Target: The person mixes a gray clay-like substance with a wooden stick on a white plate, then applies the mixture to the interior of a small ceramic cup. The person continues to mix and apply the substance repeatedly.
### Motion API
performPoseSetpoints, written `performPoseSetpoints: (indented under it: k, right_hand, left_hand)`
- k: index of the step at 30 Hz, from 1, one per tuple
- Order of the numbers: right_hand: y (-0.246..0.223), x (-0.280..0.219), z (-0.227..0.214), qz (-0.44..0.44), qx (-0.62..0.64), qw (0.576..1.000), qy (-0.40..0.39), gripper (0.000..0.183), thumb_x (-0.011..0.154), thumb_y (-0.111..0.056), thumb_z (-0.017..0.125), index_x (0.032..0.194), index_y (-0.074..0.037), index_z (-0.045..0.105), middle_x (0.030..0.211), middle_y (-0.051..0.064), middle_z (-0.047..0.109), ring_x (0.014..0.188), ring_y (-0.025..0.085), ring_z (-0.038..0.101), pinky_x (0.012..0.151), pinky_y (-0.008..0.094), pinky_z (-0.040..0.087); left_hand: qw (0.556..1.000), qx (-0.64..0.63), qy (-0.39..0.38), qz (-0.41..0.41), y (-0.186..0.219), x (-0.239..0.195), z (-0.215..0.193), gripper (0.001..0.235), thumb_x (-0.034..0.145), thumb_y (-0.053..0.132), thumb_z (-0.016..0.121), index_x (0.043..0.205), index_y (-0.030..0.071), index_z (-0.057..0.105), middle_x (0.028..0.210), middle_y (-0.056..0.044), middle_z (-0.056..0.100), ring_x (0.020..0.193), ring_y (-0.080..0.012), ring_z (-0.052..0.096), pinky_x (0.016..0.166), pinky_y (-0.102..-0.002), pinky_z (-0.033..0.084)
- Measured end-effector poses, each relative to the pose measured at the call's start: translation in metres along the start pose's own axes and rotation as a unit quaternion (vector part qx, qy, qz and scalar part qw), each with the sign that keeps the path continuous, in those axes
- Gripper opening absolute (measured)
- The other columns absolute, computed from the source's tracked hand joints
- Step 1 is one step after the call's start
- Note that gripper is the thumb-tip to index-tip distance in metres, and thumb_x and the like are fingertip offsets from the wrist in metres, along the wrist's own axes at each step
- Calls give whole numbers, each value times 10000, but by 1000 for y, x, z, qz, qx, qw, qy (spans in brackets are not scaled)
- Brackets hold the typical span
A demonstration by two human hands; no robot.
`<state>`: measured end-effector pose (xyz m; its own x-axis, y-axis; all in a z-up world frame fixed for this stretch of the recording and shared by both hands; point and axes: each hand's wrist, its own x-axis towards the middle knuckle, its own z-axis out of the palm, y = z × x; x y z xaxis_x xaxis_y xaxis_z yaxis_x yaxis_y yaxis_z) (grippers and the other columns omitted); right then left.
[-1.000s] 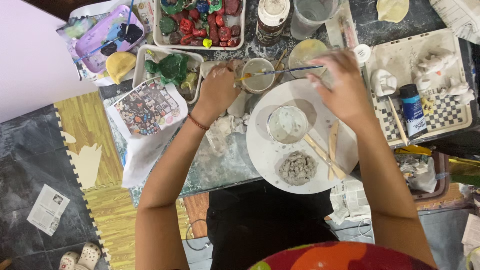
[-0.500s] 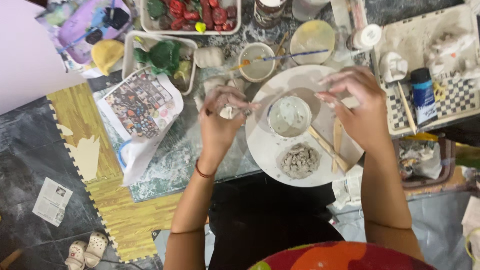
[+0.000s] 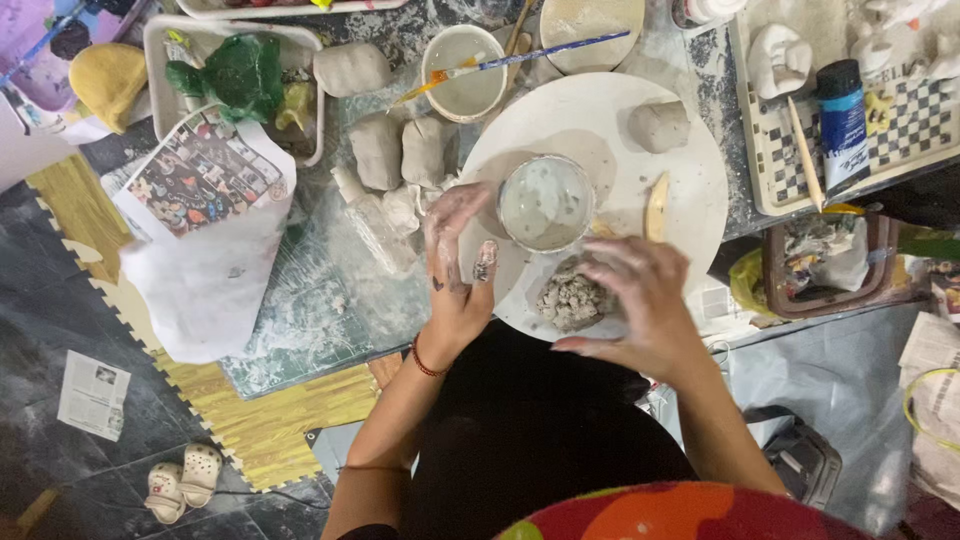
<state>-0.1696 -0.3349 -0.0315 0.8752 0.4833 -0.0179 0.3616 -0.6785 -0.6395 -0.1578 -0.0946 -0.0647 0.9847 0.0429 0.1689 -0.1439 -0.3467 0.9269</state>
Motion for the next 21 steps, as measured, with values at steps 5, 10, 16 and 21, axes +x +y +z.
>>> performPoseSetpoints:
  k: [5,10,16,21]
  right_hand:
    - [-7,3,18,-38,16,999,-1,778,697,-488,900,1270,-69,583,1306,140,599,1311,366,503,1099,539,432]
    - [-3,-1,27,-65,20,998,-14,674,759,-299,928,1292,-81,577,1302,103,618,1279,337,599,1085,471,525]
    - [12,-10,30,16,316,948,39,670,797,-264,883,1328,-96,512,1332,91,608,1284,278,598,1094,460,540]
    - [24,0,24,20,556,824,112,398,929,-185,730,1295,-112,591,1274,152,658,1060,251,667,839,406,610]
  left_hand:
    - [997,-38,19,-64,-2,-12,12,442,1050,-5,553,1474,9,424,1502,-185,453,1440,-344,436,1255,-475,368]
    - [998,-26,48,-43,-8,-14,15,413,1030,-2,585,1425,21,465,1456,-146,495,1369,-293,471,1206,-435,381]
    - [963,-238,115,-58,-8,-16,29,393,1056,-4,565,1426,51,444,1492,-122,432,1357,-247,487,1183,-413,429]
    - [950,-293,109,0,0,-18,28,346,1058,74,566,1385,79,452,1357,-108,520,1224,-219,559,1100,-397,496]
